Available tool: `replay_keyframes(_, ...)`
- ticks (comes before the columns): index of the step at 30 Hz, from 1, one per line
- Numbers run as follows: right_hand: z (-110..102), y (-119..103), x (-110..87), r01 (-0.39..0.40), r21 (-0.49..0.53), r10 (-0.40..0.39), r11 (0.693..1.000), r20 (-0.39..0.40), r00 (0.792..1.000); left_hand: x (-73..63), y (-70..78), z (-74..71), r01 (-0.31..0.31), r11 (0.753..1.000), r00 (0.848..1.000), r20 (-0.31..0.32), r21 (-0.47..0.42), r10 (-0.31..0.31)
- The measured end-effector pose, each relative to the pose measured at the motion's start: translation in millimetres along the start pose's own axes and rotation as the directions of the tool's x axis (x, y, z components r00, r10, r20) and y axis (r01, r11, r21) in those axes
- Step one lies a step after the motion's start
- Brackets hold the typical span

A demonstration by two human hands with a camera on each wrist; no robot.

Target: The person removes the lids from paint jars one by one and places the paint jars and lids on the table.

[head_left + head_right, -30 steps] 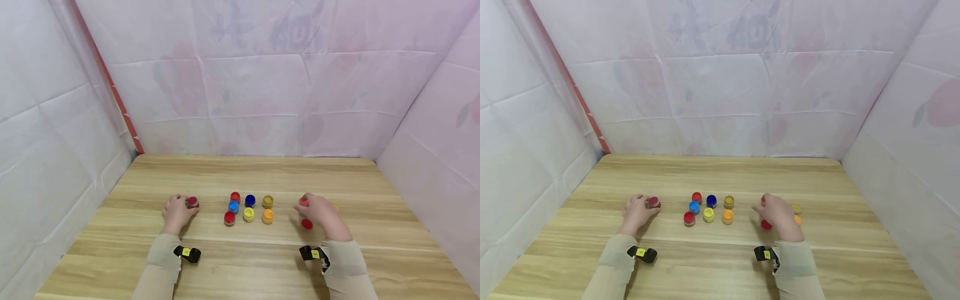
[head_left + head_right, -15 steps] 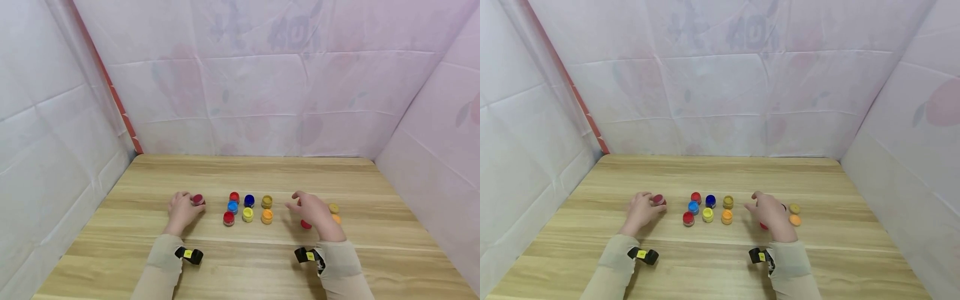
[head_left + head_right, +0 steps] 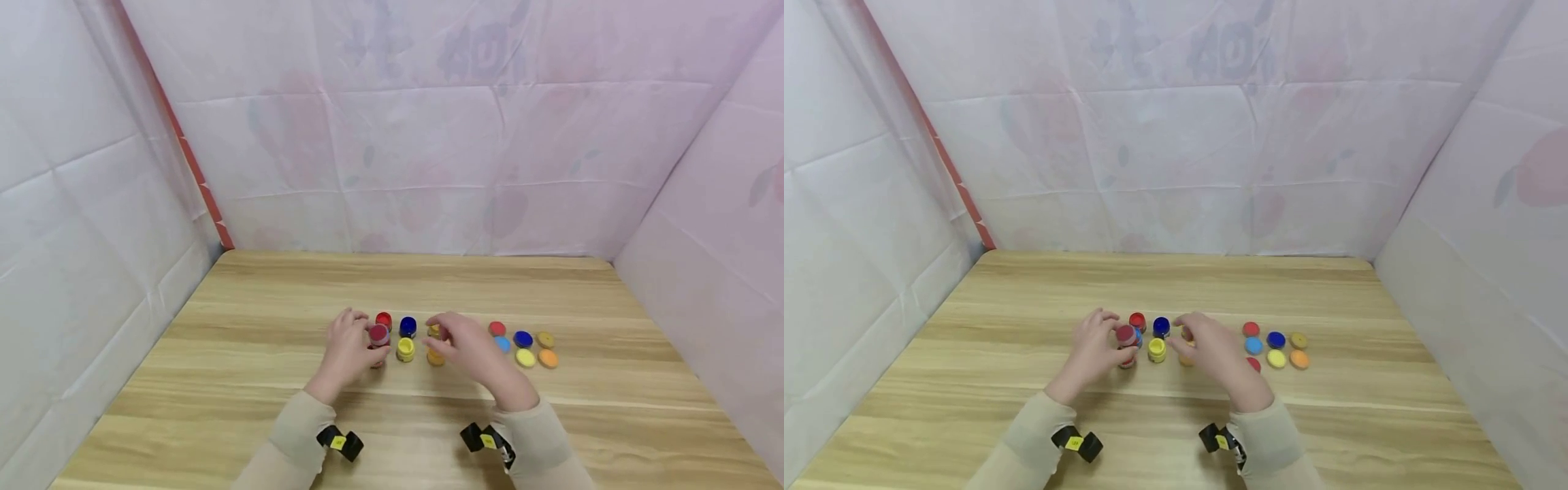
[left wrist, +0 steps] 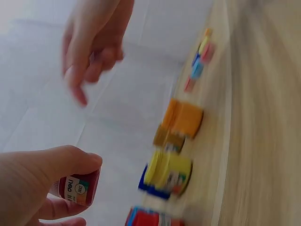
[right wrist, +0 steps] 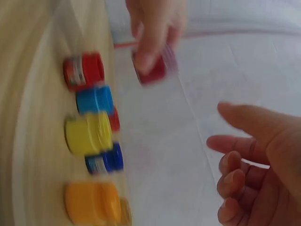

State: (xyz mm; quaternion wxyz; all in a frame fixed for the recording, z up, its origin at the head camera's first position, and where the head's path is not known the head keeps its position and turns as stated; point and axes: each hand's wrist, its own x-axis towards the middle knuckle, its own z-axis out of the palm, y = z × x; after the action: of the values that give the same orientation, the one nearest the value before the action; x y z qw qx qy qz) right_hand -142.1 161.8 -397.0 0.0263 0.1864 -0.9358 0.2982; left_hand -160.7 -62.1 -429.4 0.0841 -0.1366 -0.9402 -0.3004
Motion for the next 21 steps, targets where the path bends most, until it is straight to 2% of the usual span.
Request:
replay_keyframes(3,6.2,-12.4,-0.7,0.113,-0.020,-0.113,0.993,-0.020,0.993,-5.3,14.9,4.0,-0.084,0.996,0.996,-0.007,0.010,0.084)
replay_keyframes(7,10.4,-19.0,-2.2,0.160,-0.064,-0.162,0.985,-0.028,0.986,-9.9,27.3,11.5,-0.155,0.987,0.988,0.000,0.047,0.155)
replay_keyframes(14,15.7,-16.7,-1.5,0.166,-0.154,-0.167,0.974,0.003,0.986,-13.9,35.2,23.3,-0.184,0.976,0.983,0.040,0.120,0.180)
replay_keyframes(17,16.1,-17.3,-1.5,0.150,-0.160,-0.154,0.976,-0.016,0.988,-16.6,37.6,25.6,-0.188,0.975,0.982,0.005,0.116,0.188)
replay_keyframes(21,13.9,-20.2,-2.1,0.043,-0.104,-0.050,0.994,-0.065,0.997,-19.8,41.0,28.2,-0.171,0.984,0.984,-0.044,0.044,0.173)
